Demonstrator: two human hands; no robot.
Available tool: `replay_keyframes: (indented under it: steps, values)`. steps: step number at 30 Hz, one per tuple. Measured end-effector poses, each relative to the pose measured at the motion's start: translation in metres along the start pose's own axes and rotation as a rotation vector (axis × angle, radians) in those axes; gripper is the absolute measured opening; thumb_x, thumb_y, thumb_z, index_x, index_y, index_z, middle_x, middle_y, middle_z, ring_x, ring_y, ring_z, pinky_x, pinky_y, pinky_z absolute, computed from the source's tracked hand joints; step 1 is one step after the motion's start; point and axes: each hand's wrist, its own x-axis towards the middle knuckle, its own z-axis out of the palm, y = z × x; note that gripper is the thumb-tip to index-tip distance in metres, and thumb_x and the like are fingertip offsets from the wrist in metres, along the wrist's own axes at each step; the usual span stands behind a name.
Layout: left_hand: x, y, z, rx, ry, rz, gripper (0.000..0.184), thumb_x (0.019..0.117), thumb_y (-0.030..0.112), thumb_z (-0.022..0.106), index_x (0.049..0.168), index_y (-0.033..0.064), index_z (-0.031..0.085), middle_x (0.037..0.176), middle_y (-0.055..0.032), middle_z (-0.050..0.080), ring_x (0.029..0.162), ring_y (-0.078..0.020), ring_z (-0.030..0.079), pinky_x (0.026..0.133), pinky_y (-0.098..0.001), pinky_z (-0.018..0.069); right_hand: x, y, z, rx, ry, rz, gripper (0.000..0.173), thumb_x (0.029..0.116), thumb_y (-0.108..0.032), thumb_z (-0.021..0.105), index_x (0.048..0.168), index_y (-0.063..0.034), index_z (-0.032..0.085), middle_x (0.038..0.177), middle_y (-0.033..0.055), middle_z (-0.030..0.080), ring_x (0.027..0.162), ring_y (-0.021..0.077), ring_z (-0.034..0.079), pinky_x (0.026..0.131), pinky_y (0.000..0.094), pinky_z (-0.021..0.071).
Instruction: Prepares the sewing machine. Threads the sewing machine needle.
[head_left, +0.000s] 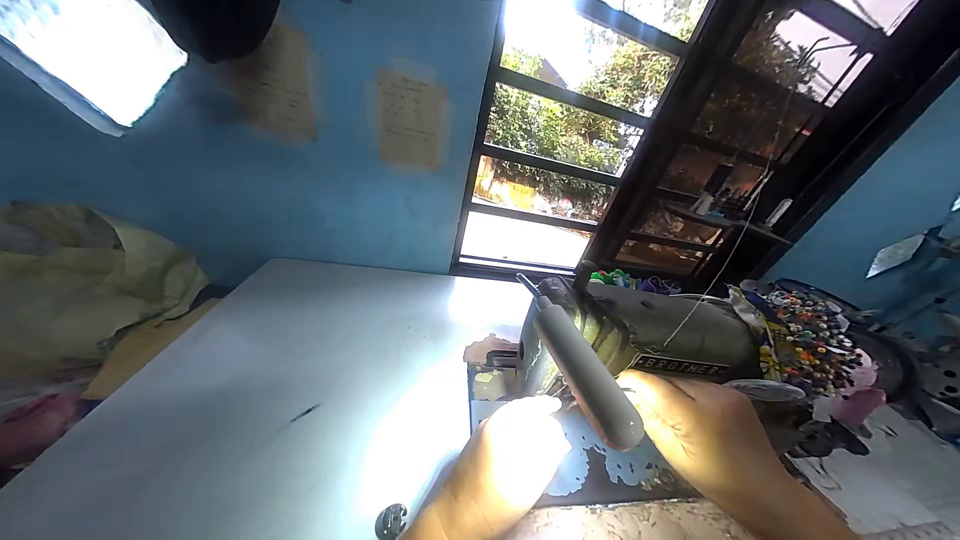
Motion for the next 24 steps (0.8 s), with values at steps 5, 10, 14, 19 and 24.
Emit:
replay_keyframes:
  steps: [5,10,14,19,24]
  values:
    - [0.002,0.0,-0.001,0.007,-0.003,0.019,0.019,0.0914,0.013,0.065,0.101,0.0003,0.075,0.106,-0.0125,0.076,0.104,-0.0147,0.072,0.097,-0.023,0.0525,0.004,-0.002,0.005,-0.054,-0.043,-0.044,0.027,0.0946,-0.019,0.049,0.084,-0.0128,0.074,0.062,0.0021,0.064,0.054,0.0172,0.064,0.046,0.0311,0.0488]
    - [0.002,0.001,-0.001,0.016,-0.001,0.022,0.018,0.091,0.013,0.065,0.1,0.0007,0.075,0.104,-0.0123,0.076,0.102,-0.0145,0.072,0.096,-0.0226,0.0528,0.006,-0.003,0.007,-0.024,-0.049,-0.033,0.025,0.0914,-0.018,0.051,0.081,-0.0137,0.074,0.059,0.0009,0.061,0.051,0.0156,0.061,0.043,0.0309,0.0459]
    - [0.001,0.0,-0.001,0.007,0.001,0.019,0.018,0.0909,0.013,0.066,0.1,0.0004,0.075,0.105,-0.0128,0.076,0.103,-0.0153,0.072,0.096,-0.0232,0.0528,0.014,0.0,-0.005,-0.088,-0.064,-0.085,0.027,0.0928,-0.019,0.049,0.079,-0.0125,0.072,0.054,0.0012,0.055,0.045,0.0173,0.056,0.039,0.0317,0.0409]
    - [0.002,-0.001,-0.001,0.007,0.006,0.034,0.019,0.0913,0.013,0.065,0.1,0.0002,0.075,0.105,-0.0133,0.076,0.103,-0.0151,0.072,0.096,-0.0232,0.0525,0.022,-0.001,-0.011,-0.105,-0.134,-0.165,0.023,0.0909,-0.017,0.051,0.081,-0.0131,0.072,0.059,0.0016,0.058,0.049,0.0188,0.059,0.042,0.0323,0.0438]
    - [0.002,0.0,-0.001,-0.002,0.0,0.011,0.019,0.091,0.013,0.066,0.102,-0.0001,0.075,0.105,-0.0129,0.076,0.103,-0.0152,0.072,0.096,-0.0234,0.0529,0.023,-0.005,-0.006,-0.041,-0.111,-0.163,0.017,0.0863,-0.015,0.055,0.075,-0.0138,0.068,0.057,0.0008,0.056,0.049,0.0172,0.058,0.043,0.0317,0.0454]
